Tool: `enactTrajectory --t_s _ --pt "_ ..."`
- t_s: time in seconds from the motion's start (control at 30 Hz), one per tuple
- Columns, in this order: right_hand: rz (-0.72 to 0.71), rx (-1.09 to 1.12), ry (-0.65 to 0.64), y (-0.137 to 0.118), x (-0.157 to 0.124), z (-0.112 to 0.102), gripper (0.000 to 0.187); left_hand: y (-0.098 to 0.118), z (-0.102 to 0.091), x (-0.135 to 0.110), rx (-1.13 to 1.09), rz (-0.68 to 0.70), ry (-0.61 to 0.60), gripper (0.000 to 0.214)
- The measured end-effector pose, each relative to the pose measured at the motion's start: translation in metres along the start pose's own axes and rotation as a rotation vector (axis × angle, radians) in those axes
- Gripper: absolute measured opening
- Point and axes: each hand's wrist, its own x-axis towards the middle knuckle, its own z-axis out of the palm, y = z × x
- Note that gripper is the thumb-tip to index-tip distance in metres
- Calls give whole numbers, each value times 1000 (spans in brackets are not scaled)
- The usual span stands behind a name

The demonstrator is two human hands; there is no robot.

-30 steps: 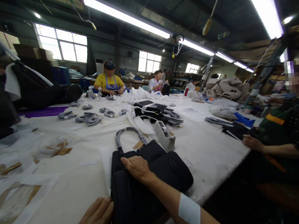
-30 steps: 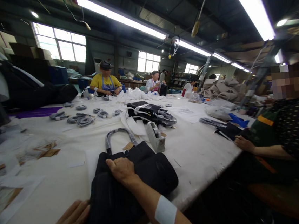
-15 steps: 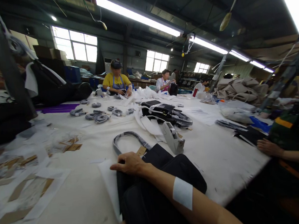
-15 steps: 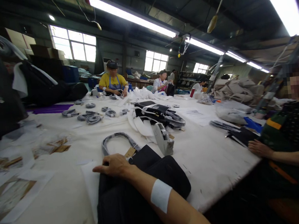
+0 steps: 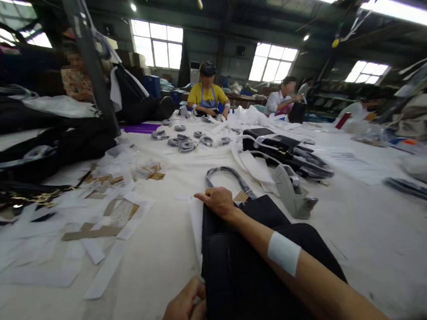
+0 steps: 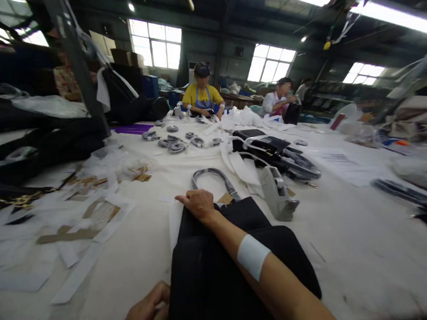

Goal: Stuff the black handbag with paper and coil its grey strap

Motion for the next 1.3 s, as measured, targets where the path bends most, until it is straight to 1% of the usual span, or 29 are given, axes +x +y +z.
enactTrajectory --t_s 0.1,0.17,0.23,0.27,0.37,0.43,0.47,0.5,0.57,0.6,0.63,0.67,0.73,0.83,0.9,0.97,1.03,1.07,1.13,1.17,1.23,1.27,1.3 --pt "-6 11 4 -3 -3 4 52 17 -14 1 -176 -146 -170 37" --pt "-5 22 10 -4 -5 7 51 20 -22 1 -260 -229 -292 36" --pt "3 34 15 -6 -7 9 51 19 -27 -1 -313 -278 -394 31" --pt "7 43 14 -6 -8 10 52 18 -29 -3 -316 -276 -417 28" --pt "3 83 -23 -3 -7 10 56 18 -37 -7 -253 -245 -421 15" --pt "-11 116 -85 2 -4 4 62 18 -46 -4 -242 -299 -426 11" --pt "-18 130 -122 4 -2 -1 65 18 -51 1 -237 -329 -393 13" --pt "-26 140 -157 6 -1 -7 68 17 -57 9 -217 -349 -318 15" --pt "-47 137 -232 7 0 -19 69 13 -66 30 -132 -340 -83 20" --pt "-60 122 -270 7 0 -25 67 9 -69 42 -87 -331 17 23" --pt "-71 105 -303 7 -1 -31 63 4 -70 55 -59 -332 78 25" --pt "-78 93 -330 6 -2 -35 58 0 -69 69 -52 -346 98 25" --pt "-84 121 -369 7 -5 -39 49 -9 -65 93 -87 -404 61 26" --pt "-90 310 -413 14 -6 -38 39 -15 -54 118 -155 -466 35 25" --pt "-86 464 -451 22 -6 -35 35 -13 -49 127 -147 -423 66 25" --pt "-73 604 -473 29 -7 -30 33 -8 -45 132 -33 -321 125 23" --pt "-53 735 -469 36 -7 -26 32 -2 -43 137 189 -237 184 20" --pt "-45 799 -458 38 -8 -25 32 0 -42 141 316 -218 204 18" --pt "-18 925 -434 40 -9 -24 32 4 -40 151 526 -229 219 15" --pt "0 986 -428 41 -10 -25 31 6 -40 157 585 -242 225 14" --pt "41 1097 -419 42 -11 -29 31 7 -38 169 591 -231 246 15" --pt "66 1140 -406 43 -11 -31 31 8 -38 175 524 -210 243 16" --pt "87 1168 -386 44 -11 -34 30 7 -37 180 410 -186 221 18"
